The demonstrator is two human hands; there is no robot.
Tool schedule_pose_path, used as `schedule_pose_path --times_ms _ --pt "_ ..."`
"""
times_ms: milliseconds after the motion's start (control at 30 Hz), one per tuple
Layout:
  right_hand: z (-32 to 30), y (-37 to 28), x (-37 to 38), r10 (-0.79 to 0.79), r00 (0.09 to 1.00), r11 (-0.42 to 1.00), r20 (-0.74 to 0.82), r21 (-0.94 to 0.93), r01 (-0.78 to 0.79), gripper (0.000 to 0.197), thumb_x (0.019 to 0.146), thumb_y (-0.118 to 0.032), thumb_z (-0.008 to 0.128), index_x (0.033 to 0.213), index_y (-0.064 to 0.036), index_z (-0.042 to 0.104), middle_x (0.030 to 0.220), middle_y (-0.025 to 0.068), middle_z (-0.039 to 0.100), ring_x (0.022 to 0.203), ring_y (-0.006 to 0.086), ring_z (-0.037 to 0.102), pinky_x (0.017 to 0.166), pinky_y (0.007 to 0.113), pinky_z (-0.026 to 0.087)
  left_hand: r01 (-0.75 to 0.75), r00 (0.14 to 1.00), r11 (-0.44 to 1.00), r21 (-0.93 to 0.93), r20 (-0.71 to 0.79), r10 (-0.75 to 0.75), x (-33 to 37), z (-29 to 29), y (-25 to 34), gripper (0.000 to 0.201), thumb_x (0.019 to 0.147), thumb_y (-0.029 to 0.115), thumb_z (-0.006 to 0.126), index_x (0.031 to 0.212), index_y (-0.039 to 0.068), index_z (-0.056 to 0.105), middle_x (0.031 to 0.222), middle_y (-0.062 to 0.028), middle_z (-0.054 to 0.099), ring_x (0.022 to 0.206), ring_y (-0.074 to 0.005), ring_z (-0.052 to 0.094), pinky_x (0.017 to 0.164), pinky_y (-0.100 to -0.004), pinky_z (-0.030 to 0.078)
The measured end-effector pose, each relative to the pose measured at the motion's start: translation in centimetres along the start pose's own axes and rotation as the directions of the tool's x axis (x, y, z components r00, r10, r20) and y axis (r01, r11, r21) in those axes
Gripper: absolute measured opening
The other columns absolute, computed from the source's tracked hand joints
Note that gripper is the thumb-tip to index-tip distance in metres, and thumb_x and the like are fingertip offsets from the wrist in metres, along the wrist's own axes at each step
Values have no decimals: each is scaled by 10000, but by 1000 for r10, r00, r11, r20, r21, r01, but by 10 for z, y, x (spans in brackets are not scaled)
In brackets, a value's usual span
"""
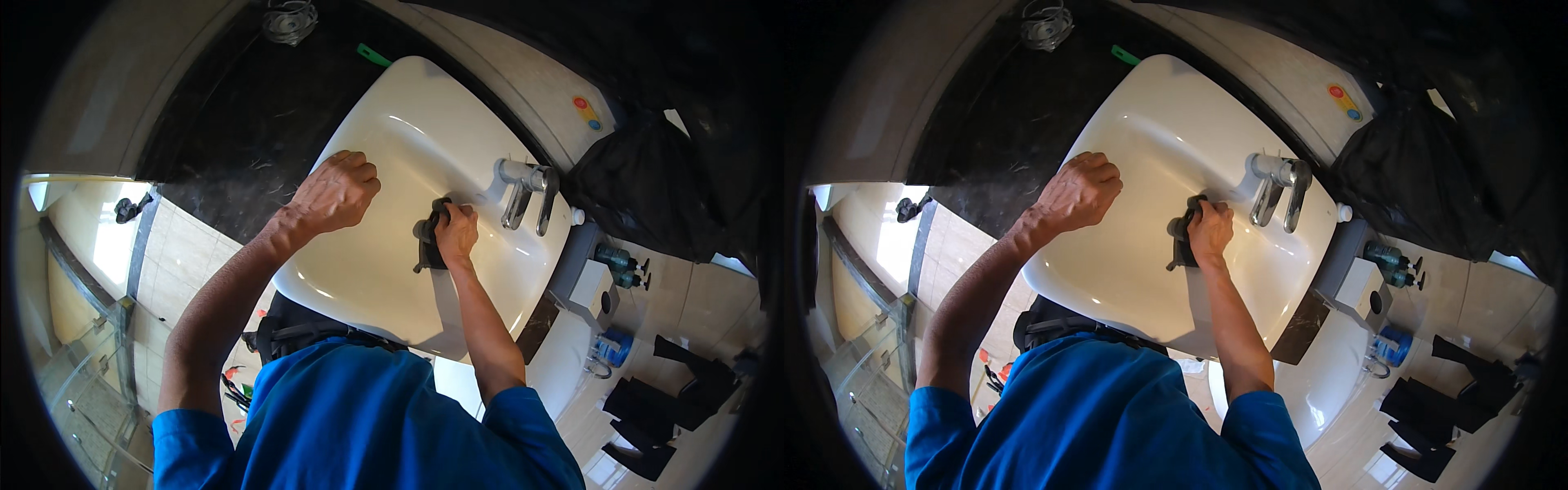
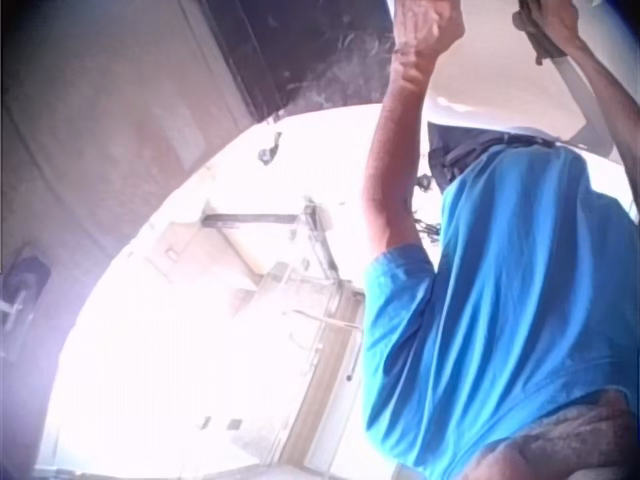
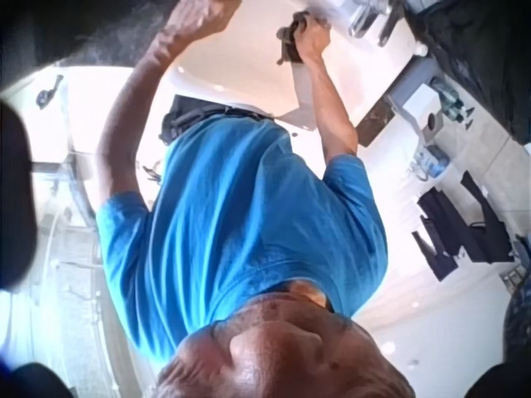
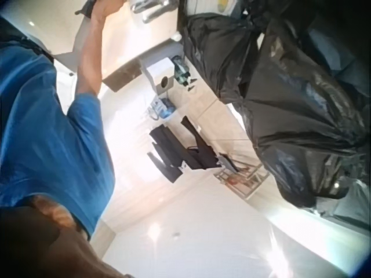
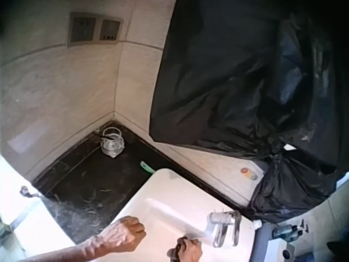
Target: The person wipes a bathroom sink, faucet, and countertop with a dark cloth, then wipes the glass shower door. The person uses a cloth to clean the sink basin, faucet, and surrounding countertop, then moves to wipe the glass shower door.
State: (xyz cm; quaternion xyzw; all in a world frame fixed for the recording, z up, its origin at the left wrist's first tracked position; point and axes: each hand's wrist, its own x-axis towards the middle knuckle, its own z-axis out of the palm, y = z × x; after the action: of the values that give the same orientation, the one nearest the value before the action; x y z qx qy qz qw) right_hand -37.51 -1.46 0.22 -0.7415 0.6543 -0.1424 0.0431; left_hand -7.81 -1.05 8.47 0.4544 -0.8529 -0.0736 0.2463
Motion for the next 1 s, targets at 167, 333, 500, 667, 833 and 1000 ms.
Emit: schedule_pose_path --times_ms 167,333,500,667,833,1000 --pt "2 -8 -36 -124 989 991 85 57 119 248 771 -56 687 1018 -71 713 1023 141 635 952 368 578 777 478 510 11 1000 1000 -16 -9 -11 0 1 0 32 754 -3 694 773 7 670 835 -90 676 841 -223 638 830 -360 538" --pt "6 7 -14 -49 999 999 3 23 49 236 776 -59 696 1010 -81 721 1003 128 645 968 363 593 758 482 520 -11 999 1000 16 -36 12 0 3 0 49 740 -11 701 754 1 656 809 -94 670 832 -229 641 819 -356 542" --pt "-9 10 -24 49 995 996 83 -83 -42 210 786 -68 689 995 -60 707 948 151 621 947 377 587 759 496 521 17 1000 1000 11 -5 -17 -1 4 -1 21 749 27 670 731 21 664 751 -64 632 821 -212 608 838 -341 516" --pt "-18 -9 -54 33 982 999 187 6 -35 192 807 -76 691 996 -37 693 943 159 618 924 377 588 751 496 515 1 998 1000 -12 -58 -2 -1 7 -2 29 739 35 663 711 29 654 743 -70 627 816 -222 608 822 -343 515" --pt "-8 -5 -33 113 990 994 84 -6 -113 217 806 -84 703 1020 -49 694 964 155 632 958 373 593 782 483 516 -9 999 1000 -27 -32 8 0 2 -1 47 727 -9 694 738 3 650 793 -108 668 814 -240 642 796 -363 539" --pt "-11 19 -46 207 975 977 79 37 -211 197 814 -91 707 1006 -51 698 940 151 645 918 351 606 779 457 516 -34 998 999 -22 -58 33 2 1 -2 53 718 -6 671 706 19 626 764 -91 635 807 -242 618 800 -368 523"
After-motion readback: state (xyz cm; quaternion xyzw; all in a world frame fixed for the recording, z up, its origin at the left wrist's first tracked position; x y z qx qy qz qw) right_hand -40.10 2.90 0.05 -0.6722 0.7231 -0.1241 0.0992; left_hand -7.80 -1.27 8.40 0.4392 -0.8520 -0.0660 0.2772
